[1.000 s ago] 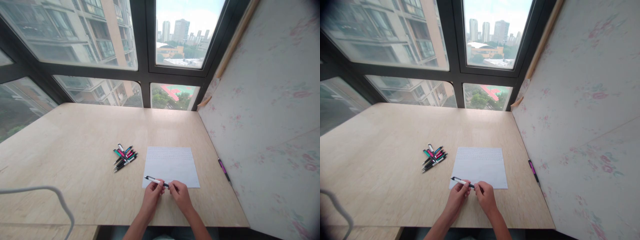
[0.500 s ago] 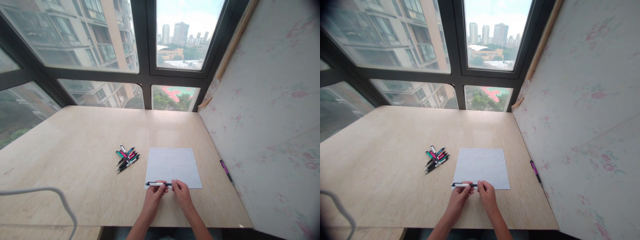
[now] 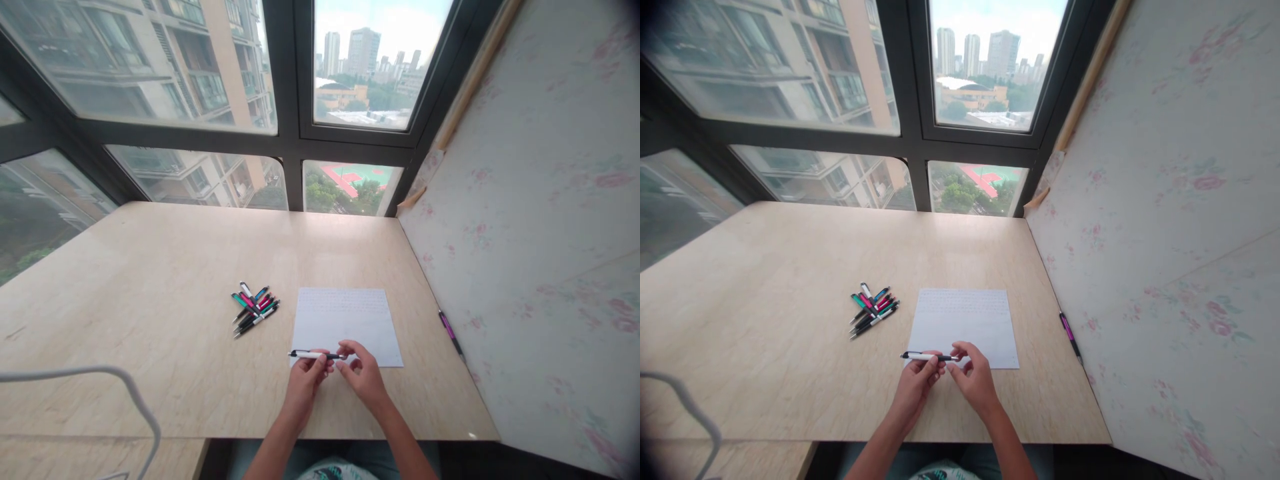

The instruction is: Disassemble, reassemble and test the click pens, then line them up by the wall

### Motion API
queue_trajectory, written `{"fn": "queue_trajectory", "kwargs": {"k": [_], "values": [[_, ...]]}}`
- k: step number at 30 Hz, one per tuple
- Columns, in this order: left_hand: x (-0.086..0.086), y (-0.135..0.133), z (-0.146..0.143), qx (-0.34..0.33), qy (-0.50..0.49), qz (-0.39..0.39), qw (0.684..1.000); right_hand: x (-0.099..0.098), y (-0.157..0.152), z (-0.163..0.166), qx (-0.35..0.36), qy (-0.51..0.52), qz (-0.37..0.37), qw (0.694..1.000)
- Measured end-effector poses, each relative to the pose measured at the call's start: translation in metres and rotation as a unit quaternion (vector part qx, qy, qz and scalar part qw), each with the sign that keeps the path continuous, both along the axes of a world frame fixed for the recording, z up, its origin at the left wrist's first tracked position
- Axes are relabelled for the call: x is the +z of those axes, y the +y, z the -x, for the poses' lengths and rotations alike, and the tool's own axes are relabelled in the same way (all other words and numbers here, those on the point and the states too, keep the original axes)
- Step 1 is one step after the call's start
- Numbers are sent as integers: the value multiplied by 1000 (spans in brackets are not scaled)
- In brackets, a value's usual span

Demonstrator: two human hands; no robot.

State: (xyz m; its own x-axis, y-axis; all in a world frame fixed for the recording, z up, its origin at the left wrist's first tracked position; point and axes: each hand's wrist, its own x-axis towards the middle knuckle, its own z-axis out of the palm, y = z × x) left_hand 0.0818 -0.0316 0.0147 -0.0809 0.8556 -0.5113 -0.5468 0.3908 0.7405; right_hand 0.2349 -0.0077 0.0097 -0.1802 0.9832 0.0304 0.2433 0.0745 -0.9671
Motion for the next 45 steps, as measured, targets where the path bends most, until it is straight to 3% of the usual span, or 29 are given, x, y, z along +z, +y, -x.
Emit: {"fn": "queue_trajectory", "kwargs": {"k": [6,20,26,30,35,45], "values": [[2,3,0,-30,39,-6,999,-2,1,-2,-13,-16,43,999],[-3,4,2,-9,30,-10,999,-12,5,-7,-74,8,55,996],[-5,6,9,15,-20,-13,1000,-12,27,-14,-97,-108,-7,989],[-5,4,13,5,-49,-40,998,-6,58,-1,-28,-232,-68,970],[-10,4,15,-4,-54,-56,997,1,92,28,34,-344,-84,935],[-24,4,15,15,-57,-53,997,7,97,37,33,-424,-86,901]]}}
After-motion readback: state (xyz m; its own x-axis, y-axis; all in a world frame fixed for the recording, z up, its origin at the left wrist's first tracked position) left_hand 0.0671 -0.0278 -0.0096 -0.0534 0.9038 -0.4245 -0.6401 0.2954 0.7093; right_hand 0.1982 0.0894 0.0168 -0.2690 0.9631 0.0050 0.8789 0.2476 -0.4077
